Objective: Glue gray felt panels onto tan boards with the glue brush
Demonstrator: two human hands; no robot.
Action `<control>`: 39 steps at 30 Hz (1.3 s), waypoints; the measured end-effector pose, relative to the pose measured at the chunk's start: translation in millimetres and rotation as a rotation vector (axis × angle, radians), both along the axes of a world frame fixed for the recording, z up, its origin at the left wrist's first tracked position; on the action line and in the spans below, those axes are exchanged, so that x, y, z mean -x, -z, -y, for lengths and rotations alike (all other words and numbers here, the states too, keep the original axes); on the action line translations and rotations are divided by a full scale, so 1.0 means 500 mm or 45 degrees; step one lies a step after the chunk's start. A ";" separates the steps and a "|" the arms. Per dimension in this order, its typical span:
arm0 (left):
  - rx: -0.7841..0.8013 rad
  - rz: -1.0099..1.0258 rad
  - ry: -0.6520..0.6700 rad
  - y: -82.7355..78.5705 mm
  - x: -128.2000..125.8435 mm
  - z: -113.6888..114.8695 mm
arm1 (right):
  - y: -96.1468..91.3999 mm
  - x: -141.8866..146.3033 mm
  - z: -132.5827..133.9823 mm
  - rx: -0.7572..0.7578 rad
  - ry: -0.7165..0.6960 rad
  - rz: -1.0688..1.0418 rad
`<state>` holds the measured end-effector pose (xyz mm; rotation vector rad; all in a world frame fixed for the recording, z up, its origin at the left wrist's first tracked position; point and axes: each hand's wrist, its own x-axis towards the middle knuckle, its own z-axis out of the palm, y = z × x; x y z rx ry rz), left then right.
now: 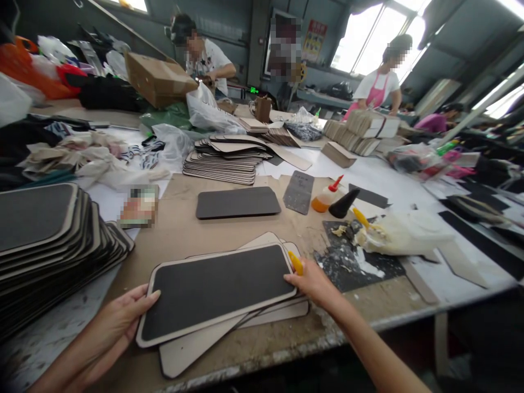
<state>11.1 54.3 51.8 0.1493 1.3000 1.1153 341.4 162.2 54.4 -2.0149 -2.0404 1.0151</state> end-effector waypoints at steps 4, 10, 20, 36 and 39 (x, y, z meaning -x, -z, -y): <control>-0.026 0.001 0.004 0.000 0.001 -0.001 | 0.003 0.000 -0.001 0.023 -0.004 -0.038; -0.178 0.024 -0.003 -0.007 0.001 0.004 | 0.021 -0.011 -0.007 0.041 0.031 -0.081; -0.082 -0.004 0.046 -0.005 0.007 0.004 | 0.011 -0.006 -0.003 0.028 -0.008 -0.024; 0.026 0.051 0.046 0.004 0.011 -0.005 | -0.006 0.007 -0.002 0.028 -0.043 0.103; 0.001 0.059 0.049 0.003 0.010 -0.007 | -0.002 0.005 -0.004 0.014 -0.051 0.127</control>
